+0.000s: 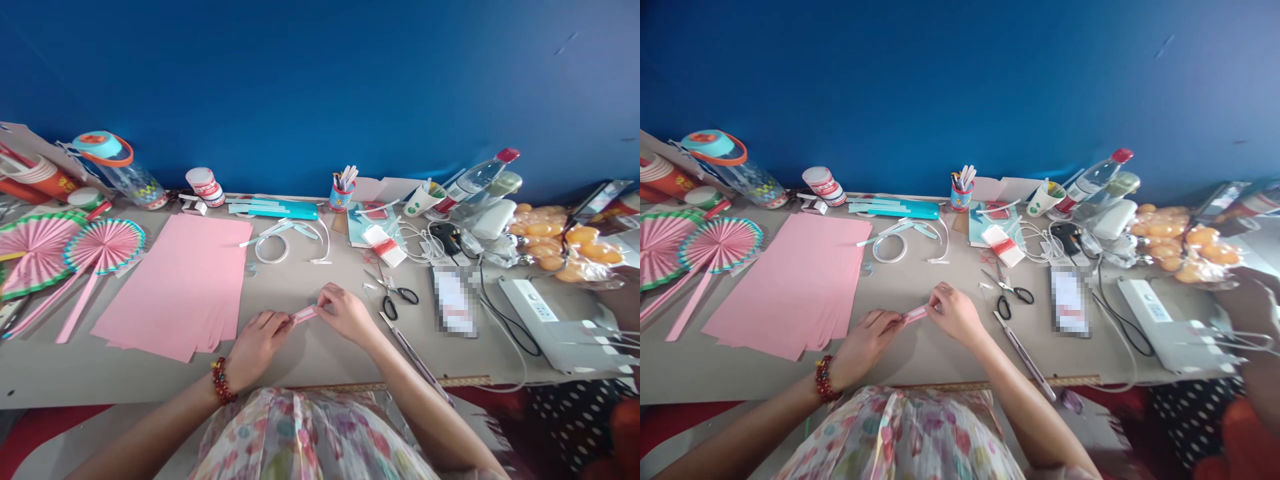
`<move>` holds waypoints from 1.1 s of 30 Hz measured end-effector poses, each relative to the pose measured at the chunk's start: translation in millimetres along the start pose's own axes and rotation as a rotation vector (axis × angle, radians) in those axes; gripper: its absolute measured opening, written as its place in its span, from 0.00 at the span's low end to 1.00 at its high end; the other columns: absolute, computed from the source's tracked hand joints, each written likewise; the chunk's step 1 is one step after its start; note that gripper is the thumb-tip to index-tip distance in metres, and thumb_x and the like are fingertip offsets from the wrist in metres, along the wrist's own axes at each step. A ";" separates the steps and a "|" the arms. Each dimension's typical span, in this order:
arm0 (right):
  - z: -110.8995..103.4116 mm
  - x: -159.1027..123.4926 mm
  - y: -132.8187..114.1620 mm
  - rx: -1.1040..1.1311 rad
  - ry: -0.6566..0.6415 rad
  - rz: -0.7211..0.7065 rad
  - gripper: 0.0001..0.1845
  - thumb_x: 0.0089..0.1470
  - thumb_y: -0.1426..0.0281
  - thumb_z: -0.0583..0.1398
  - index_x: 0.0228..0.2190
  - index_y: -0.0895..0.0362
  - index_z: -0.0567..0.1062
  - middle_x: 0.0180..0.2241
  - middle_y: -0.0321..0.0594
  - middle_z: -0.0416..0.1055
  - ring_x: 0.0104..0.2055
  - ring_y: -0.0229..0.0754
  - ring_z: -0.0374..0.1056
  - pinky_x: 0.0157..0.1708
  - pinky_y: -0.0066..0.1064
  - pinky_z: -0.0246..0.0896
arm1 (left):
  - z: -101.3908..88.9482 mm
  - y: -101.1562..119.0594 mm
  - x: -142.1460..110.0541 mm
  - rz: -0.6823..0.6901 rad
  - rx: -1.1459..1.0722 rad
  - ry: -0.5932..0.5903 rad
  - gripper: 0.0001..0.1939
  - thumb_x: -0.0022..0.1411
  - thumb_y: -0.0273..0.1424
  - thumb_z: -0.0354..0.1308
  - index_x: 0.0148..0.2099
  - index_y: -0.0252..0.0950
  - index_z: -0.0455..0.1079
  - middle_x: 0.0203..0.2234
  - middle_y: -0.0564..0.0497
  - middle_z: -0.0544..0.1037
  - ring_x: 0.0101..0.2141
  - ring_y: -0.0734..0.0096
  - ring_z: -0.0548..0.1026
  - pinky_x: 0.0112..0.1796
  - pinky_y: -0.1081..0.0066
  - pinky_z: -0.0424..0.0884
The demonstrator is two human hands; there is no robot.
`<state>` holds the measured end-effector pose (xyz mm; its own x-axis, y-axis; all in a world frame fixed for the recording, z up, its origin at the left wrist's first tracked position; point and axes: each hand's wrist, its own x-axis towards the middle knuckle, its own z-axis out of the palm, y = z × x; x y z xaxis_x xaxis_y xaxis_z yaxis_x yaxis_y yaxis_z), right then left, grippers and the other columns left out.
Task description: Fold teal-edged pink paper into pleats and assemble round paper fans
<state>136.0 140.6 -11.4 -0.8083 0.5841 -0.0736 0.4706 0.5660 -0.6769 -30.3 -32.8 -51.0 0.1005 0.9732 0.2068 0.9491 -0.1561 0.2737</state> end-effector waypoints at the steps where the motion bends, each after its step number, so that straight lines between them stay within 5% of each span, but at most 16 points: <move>1: 0.8 -0.2 0.6 0.001 0.003 0.001 0.07 0.51 0.76 0.60 0.25 0.55 0.67 0.31 0.34 0.67 0.33 0.37 0.64 0.33 0.27 0.54 | 0.0 0.0 0.0 0.002 0.000 0.000 0.18 0.72 0.26 0.44 0.61 0.38 0.62 0.43 0.46 0.74 0.41 0.64 0.70 0.42 0.63 0.68; 33: 12.9 -5.3 10.5 -0.173 0.061 0.006 0.05 0.55 0.74 0.60 0.29 0.54 0.70 0.35 0.39 0.71 0.39 0.44 0.65 0.39 0.33 0.56 | 4.3 1.6 0.1 -0.014 0.094 0.023 0.17 0.72 0.28 0.46 0.60 0.41 0.64 0.39 0.49 0.75 0.38 0.67 0.71 0.40 0.66 0.68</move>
<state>140.7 136.0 -27.6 -0.7848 0.6191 -0.0293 0.5337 0.6510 -0.5398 -27.5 -32.2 -54.6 0.0808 0.9709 0.2255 0.9744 -0.1246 0.1872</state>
